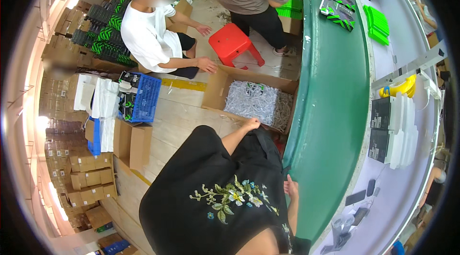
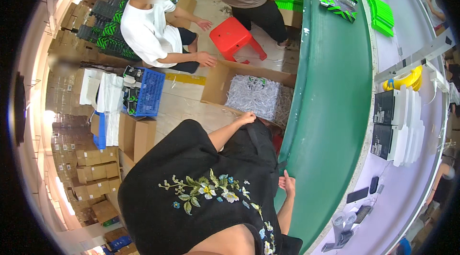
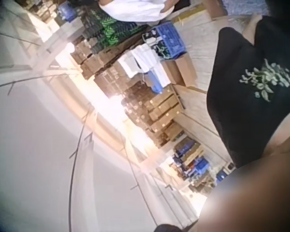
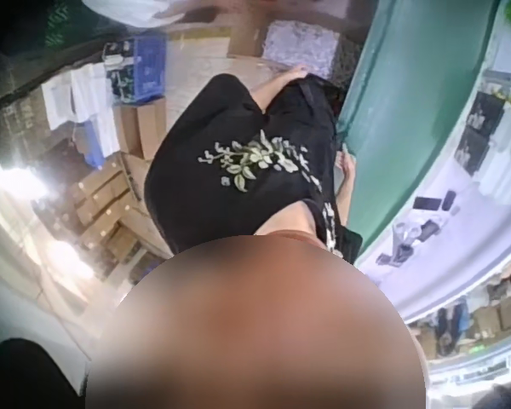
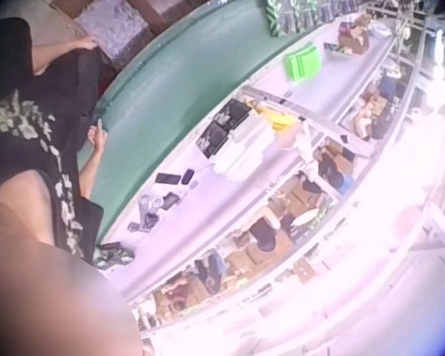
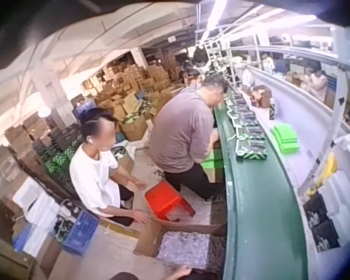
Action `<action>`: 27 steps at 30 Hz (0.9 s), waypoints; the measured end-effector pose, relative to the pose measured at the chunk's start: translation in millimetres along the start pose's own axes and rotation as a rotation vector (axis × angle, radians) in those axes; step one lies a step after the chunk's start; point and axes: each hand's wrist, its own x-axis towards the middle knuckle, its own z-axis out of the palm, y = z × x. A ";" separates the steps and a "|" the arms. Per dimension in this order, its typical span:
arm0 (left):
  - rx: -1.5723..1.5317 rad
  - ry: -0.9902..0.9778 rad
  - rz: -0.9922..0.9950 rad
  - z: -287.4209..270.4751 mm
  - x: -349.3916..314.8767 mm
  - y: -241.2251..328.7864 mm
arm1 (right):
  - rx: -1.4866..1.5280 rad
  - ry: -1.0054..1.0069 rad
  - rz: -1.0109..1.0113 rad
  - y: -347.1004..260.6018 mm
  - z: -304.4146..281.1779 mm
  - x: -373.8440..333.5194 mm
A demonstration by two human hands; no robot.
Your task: Packaging wireless gaming mice into retail boxes on a production line.
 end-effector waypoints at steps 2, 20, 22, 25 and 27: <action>0.065 0.183 -0.004 12.4 7.6 -16.1 | -0.136 0.013 -0.011 -8.6 4.1 -3.5; -0.171 0.445 -0.028 -239.3 25.7 37.2 | -0.233 0.043 -0.056 5.0 3.2 17.3; -0.550 0.832 0.253 -329.9 -14.5 124.5 | -0.215 0.030 -0.032 7.7 -2.3 17.5; -0.289 1.317 0.222 -358.2 -70.6 134.9 | -0.226 0.008 -0.021 -0.8 -2.5 12.0; -0.114 1.459 0.488 -316.4 -50.2 74.8 | -0.157 0.074 -0.062 1.2 -0.2 8.1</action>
